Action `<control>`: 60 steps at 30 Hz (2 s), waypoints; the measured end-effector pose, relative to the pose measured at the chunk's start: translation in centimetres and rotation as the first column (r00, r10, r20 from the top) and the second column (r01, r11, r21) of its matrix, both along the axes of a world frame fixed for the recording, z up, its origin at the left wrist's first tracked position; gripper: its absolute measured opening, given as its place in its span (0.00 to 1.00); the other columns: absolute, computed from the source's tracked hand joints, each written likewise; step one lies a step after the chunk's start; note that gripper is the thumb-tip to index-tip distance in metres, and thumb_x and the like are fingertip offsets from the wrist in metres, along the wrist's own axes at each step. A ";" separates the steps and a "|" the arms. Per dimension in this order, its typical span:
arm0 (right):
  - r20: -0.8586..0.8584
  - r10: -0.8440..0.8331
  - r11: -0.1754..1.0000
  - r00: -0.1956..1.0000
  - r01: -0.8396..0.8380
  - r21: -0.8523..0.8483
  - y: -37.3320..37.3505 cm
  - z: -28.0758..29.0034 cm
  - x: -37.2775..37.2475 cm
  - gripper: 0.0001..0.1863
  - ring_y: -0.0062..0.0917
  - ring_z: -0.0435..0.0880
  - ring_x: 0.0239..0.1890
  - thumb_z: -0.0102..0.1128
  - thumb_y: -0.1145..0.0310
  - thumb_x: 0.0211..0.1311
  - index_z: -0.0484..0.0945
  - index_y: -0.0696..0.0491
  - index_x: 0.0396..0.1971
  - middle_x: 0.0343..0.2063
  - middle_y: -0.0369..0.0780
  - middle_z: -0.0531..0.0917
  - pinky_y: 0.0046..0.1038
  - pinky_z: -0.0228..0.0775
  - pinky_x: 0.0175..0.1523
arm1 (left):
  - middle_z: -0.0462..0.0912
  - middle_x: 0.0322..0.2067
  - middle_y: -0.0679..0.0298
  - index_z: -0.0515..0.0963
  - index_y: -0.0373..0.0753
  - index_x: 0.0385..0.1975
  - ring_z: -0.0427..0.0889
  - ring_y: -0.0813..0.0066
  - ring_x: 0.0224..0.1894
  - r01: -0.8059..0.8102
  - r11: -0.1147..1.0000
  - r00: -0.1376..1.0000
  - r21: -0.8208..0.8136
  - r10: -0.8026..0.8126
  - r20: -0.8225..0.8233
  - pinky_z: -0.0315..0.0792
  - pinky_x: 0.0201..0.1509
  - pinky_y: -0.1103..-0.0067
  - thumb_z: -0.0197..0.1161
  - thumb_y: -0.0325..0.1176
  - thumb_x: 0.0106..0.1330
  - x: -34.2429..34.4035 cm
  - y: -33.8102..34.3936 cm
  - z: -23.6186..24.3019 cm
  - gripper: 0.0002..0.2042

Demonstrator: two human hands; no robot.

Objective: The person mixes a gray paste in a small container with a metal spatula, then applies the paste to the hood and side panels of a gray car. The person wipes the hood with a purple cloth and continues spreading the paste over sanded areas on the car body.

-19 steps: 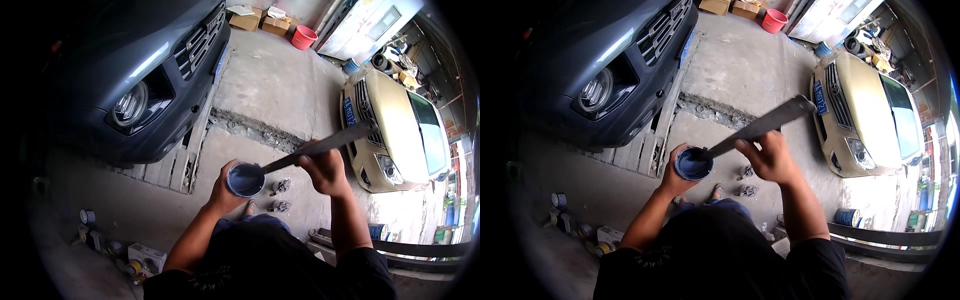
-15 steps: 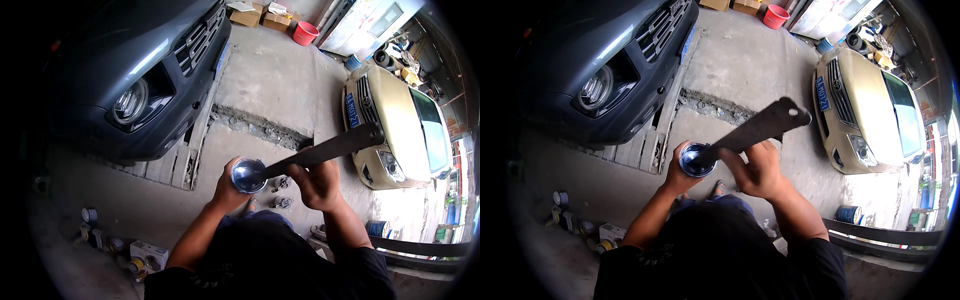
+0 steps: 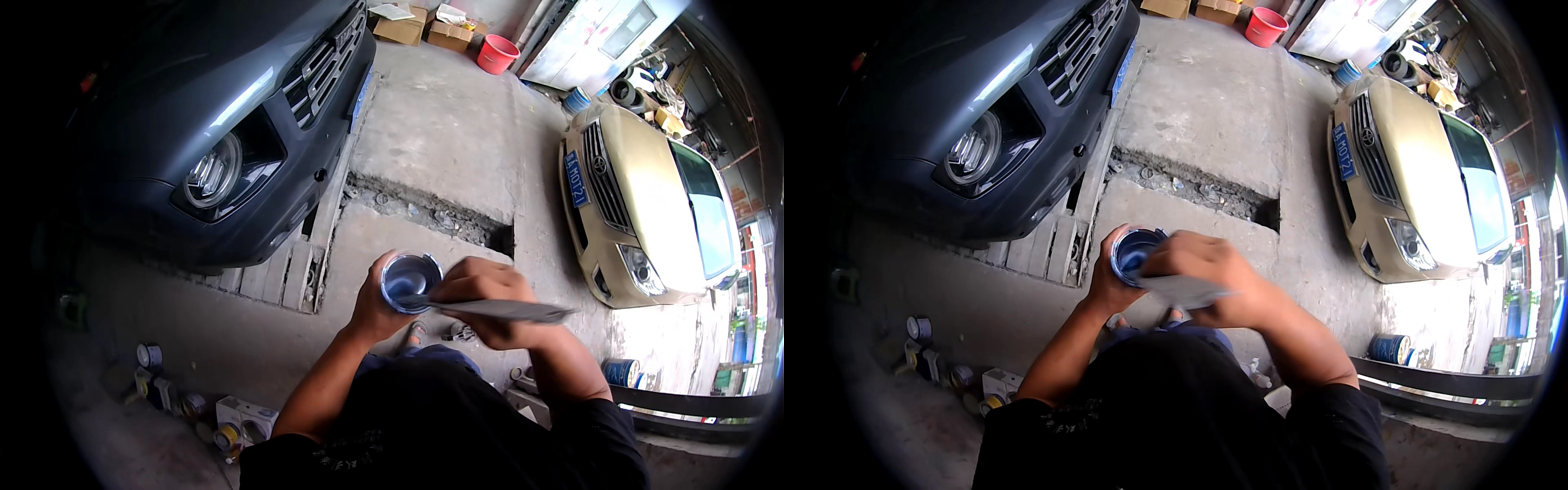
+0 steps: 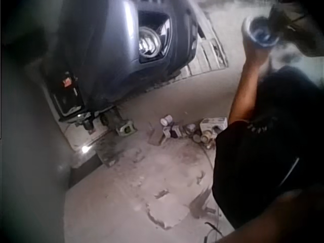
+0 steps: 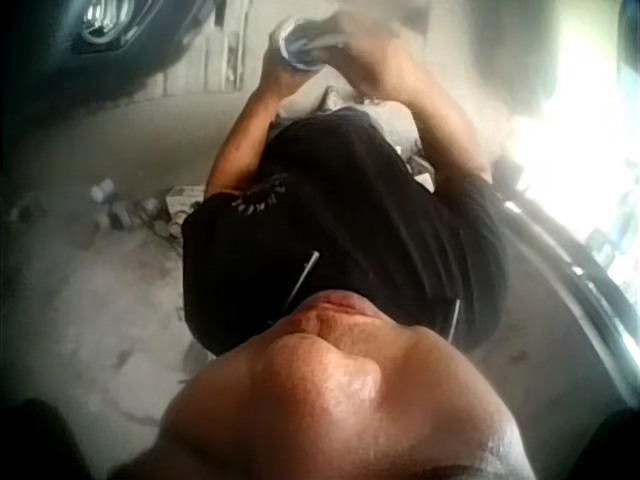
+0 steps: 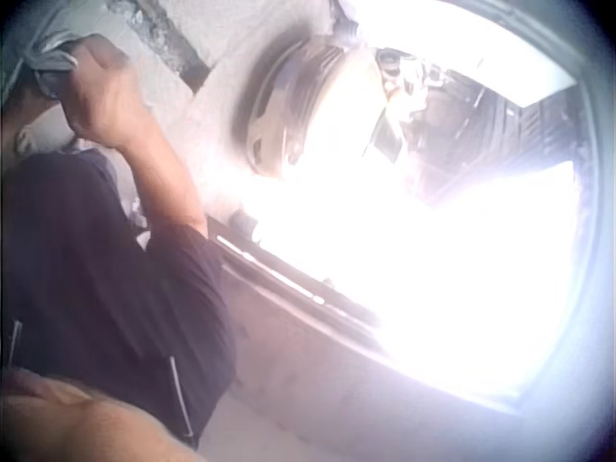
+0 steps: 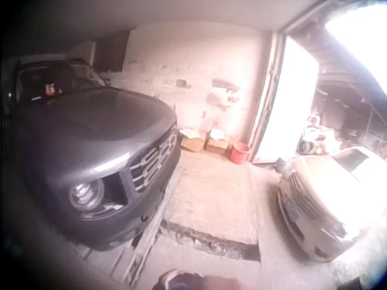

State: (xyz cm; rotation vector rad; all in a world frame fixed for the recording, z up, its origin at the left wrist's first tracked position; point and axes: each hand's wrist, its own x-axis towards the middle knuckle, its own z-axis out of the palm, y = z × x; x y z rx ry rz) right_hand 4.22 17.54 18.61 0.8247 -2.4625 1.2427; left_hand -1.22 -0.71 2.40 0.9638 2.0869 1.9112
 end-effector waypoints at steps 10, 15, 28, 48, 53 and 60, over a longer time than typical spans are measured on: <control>-0.018 0.082 0.994 0.996 -0.083 -0.068 1.0 1.1 -0.4 0.05 0.32 0.84 0.33 0.62 0.79 0.59 0.78 0.58 0.34 0.29 0.44 0.83 0.31 0.76 0.39 | 0.75 0.51 0.51 0.58 0.35 0.61 0.77 0.57 0.54 -0.080 0.994 0.995 0.072 0.084 -0.054 0.71 0.58 0.68 0.80 0.32 0.44 0.3 0.1 -0.7 0.45; 0.037 -0.283 0.959 0.958 0.282 0.036 -0.5 2.7 -1.8 0.05 0.35 0.81 0.28 0.62 0.78 0.59 0.77 0.62 0.34 0.26 0.46 0.81 0.30 0.74 0.37 | 0.74 0.53 0.50 0.57 0.35 0.63 0.76 0.56 0.56 -0.147 0.989 0.984 -0.031 0.143 -0.111 0.70 0.59 0.67 0.80 0.31 0.44 0.7 0.0 -1.0 0.46; 0.025 0.128 0.991 0.991 -0.127 -0.031 -0.3 2.0 -1.6 0.05 0.37 0.82 0.33 0.64 0.74 0.59 0.78 0.58 0.33 0.29 0.44 0.82 0.34 0.74 0.39 | 0.73 0.54 0.51 0.57 0.35 0.62 0.76 0.57 0.56 -0.111 0.994 0.984 0.026 0.113 -0.135 0.71 0.58 0.68 0.80 0.33 0.45 0.3 -0.6 0.1 0.45; 0.036 0.048 0.996 0.998 -0.045 -0.082 0.1 1.5 -1.2 0.03 0.35 0.83 0.33 0.62 0.77 0.60 0.77 0.59 0.33 0.27 0.45 0.82 0.34 0.75 0.40 | 0.75 0.52 0.51 0.59 0.35 0.62 0.76 0.57 0.55 -0.146 0.987 0.987 0.064 0.150 -0.057 0.70 0.59 0.67 0.80 0.32 0.43 0.3 -0.8 -1.1 0.45; 0.128 -0.236 0.969 0.963 0.243 -0.040 -0.4 2.6 -2.4 0.04 0.31 0.83 0.34 0.61 0.75 0.63 0.77 0.61 0.34 0.30 0.44 0.82 0.30 0.74 0.38 | 0.74 0.53 0.51 0.58 0.35 0.62 0.76 0.56 0.56 -0.209 0.978 0.948 -0.007 0.200 -0.248 0.71 0.59 0.67 0.81 0.32 0.43 0.3 -0.9 0.6 0.46; 0.103 -0.067 0.980 0.992 0.084 -0.178 1.6 2.0 -1.9 0.05 0.29 0.82 0.34 0.58 0.75 0.65 0.74 0.61 0.35 0.29 0.45 0.82 0.28 0.74 0.38 | 0.75 0.52 0.52 0.60 0.34 0.61 0.77 0.57 0.55 -0.173 0.980 0.976 0.099 0.184 -0.113 0.71 0.59 0.69 0.80 0.30 0.44 -0.1 -1.8 -0.9 0.43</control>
